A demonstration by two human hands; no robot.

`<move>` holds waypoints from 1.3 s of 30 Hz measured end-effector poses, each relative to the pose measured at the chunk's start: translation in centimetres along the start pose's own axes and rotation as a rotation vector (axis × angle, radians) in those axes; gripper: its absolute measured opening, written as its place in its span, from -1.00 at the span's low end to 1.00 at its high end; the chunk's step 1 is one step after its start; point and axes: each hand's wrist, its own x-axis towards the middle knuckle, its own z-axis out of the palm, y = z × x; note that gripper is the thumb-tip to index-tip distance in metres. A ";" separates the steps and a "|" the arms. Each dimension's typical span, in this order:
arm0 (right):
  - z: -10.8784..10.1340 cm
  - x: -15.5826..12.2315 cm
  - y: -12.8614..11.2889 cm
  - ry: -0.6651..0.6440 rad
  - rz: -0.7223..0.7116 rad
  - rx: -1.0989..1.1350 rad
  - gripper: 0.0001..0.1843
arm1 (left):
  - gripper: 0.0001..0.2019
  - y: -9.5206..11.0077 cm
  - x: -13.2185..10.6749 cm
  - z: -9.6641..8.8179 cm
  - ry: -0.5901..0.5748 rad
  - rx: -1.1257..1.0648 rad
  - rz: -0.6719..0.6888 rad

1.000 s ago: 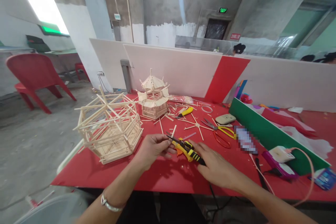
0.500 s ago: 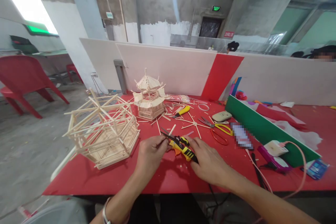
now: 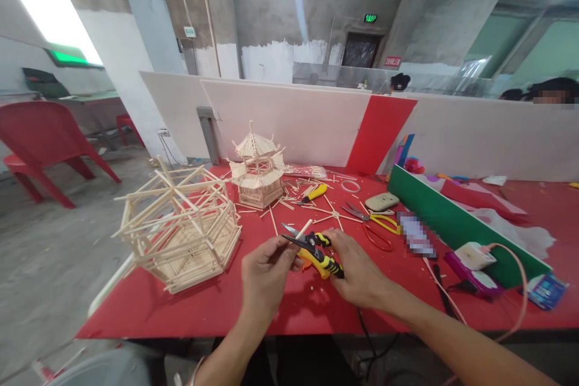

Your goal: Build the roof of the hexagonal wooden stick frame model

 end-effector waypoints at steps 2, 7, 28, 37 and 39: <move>-0.1 -0.1 -0.3 -0.001 0.010 -0.009 -0.25 | -0.90 -0.4 -0.1 0.1 0.026 -0.037 -0.008; 0.0 -0.5 -0.4 0.030 0.023 -0.028 -0.28 | -0.87 -0.7 -0.4 0.0 0.022 -0.021 0.009; -1.5 -0.5 0.2 -0.161 -0.094 0.052 -0.10 | -0.69 0.7 1.6 -2.0 -0.461 -0.371 -0.484; -1.3 -0.7 0.5 -0.104 -0.010 -0.061 -0.20 | -0.68 -0.9 0.5 -0.4 -0.229 -0.346 -0.328; -1.4 -0.7 0.4 -0.143 -0.003 -0.058 -0.13 | -0.67 -0.9 0.6 -0.4 -0.265 -0.362 -0.366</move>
